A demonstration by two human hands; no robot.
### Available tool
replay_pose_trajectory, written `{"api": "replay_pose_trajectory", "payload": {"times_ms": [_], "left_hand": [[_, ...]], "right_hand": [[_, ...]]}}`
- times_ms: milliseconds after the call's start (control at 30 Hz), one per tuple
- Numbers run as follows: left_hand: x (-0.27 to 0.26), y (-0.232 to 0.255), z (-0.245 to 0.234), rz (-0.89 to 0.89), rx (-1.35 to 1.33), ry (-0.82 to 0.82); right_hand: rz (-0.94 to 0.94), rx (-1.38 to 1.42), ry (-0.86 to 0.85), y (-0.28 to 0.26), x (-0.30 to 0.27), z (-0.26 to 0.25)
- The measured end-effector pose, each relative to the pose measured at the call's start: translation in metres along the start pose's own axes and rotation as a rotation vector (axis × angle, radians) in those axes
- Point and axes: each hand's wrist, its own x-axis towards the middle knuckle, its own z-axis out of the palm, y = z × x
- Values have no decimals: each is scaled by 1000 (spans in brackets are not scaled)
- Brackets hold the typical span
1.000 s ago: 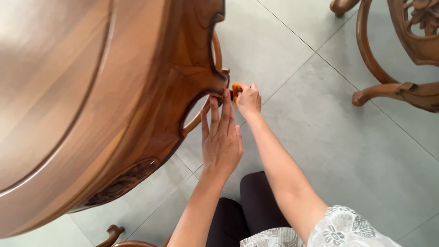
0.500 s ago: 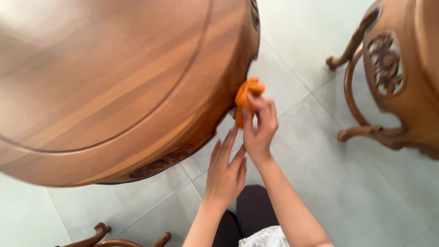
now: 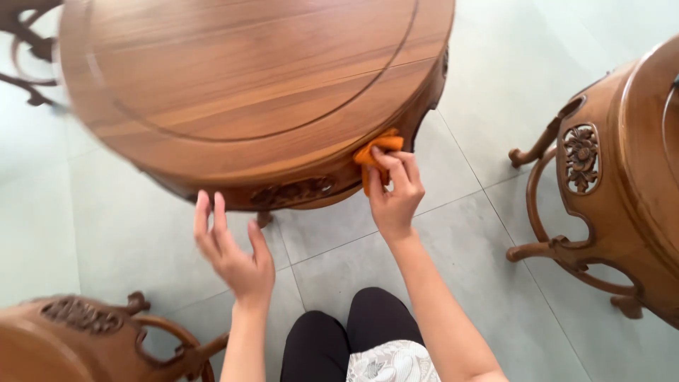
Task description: The person wipes the carved edges and legs of several round wooden stools with an orange cloth. They move between stools, rubbing the surfaces in circular motions to clean or polish the wood.
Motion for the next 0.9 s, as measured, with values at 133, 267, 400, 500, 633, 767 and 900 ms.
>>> {"api": "replay_pose_trajectory", "payload": {"times_ms": [133, 267, 400, 500, 633, 767, 900], "left_hand": [[18, -9, -22, 27, 54, 27], [25, -21, -25, 52, 160, -26], [3, -37, -20, 24, 132, -51], [-14, -54, -13, -17, 41, -218], [-17, -52, -16, -95, 23, -292], [-20, -51, -15, -101, 107, -303], [-17, -51, -19, -98, 88, -305]], "right_hand": [[-111, 13, 38, -29, -27, 27], [-384, 16, -95, -43, -41, 27], [-318, -71, -136, -26, -49, 15], [-324, -18, -50, -53, -50, 29], [-397, -88, -82, -79, -54, 40], [-498, -99, -259, -65, -68, 39], [-432, -104, -207, -64, -63, 41]]}}
